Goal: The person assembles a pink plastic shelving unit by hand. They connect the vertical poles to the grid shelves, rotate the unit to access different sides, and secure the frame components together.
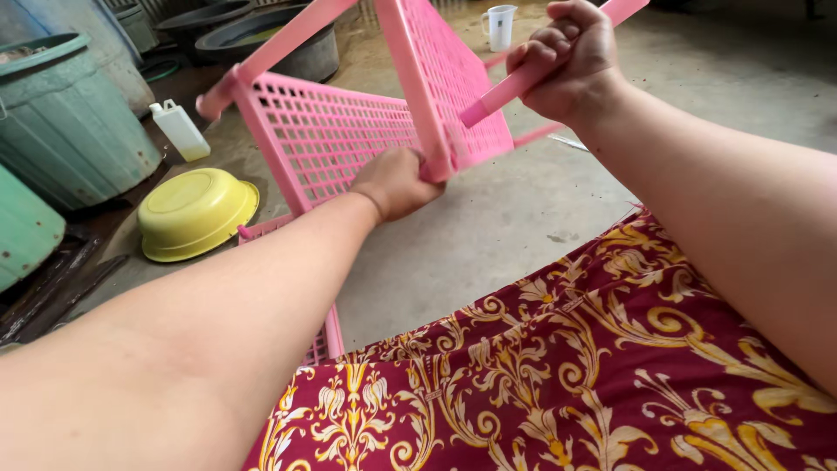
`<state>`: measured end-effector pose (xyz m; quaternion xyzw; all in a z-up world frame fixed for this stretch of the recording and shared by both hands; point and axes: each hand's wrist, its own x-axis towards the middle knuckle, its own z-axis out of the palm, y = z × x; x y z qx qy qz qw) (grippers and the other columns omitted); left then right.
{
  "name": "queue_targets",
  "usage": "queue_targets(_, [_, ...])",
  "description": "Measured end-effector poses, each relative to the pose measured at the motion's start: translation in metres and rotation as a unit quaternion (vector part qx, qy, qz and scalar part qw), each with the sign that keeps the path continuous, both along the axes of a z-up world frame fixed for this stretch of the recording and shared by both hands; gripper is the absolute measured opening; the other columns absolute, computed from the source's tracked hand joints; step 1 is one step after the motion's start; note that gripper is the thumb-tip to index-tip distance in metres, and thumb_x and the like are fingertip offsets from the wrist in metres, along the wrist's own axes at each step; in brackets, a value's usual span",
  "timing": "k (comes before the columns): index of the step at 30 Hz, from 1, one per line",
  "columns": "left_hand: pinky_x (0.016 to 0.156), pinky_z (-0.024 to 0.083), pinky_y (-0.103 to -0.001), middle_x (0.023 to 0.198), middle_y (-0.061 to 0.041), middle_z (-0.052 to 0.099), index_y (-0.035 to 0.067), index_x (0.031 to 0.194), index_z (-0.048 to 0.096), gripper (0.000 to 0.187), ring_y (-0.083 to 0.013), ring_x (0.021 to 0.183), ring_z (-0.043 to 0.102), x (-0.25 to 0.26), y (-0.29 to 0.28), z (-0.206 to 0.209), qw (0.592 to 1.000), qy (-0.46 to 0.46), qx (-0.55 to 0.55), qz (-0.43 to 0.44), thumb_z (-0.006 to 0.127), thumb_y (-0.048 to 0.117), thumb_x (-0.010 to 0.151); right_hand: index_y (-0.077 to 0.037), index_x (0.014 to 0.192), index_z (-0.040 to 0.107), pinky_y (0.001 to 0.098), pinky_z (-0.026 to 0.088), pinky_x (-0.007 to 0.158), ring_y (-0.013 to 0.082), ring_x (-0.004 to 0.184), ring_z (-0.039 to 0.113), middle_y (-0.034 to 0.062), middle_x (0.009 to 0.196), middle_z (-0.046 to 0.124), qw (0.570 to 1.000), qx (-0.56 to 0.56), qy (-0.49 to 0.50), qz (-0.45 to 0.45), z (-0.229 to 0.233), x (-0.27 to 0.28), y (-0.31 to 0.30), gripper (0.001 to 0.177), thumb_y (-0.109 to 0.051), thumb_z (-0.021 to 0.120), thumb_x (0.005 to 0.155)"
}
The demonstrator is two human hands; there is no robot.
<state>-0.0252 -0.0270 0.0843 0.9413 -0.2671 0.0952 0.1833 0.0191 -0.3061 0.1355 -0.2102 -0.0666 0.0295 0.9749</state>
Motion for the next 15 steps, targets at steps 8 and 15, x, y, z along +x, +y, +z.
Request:
queue_targets(8, [0.081, 0.054, -0.04, 0.088, -0.013, 0.077, 0.013, 0.098, 0.077, 0.037, -0.0301, 0.087, 0.074, -0.001, -0.03, -0.005, 0.983, 0.084, -0.151, 0.068, 0.067, 0.046, 0.082, -0.017, 0.056, 0.029, 0.0366, 0.048, 0.065, 0.0163, 0.046, 0.032, -0.0025, 0.049, 0.03, 1.0, -0.002, 0.027, -0.003, -0.001, -0.005, 0.009, 0.05, -0.01, 0.063, 0.092])
queue_targets(15, [0.073, 0.056, -0.039, 0.079, -0.009, 0.076, 0.006, 0.098, 0.072, 0.04, -0.0223, 0.075, 0.073, 0.022, -0.057, -0.056, 0.947, 0.093, -0.305, 0.04, 0.072, 0.043, 0.084, -0.017, 0.057, 0.034, 0.037, 0.05, 0.067, 0.0161, 0.047, 0.036, -0.0018, 0.049, 0.034, 0.999, -0.007, 0.034, -0.029, 0.0, -0.005, 0.006, 0.047, -0.01, 0.066, 0.091])
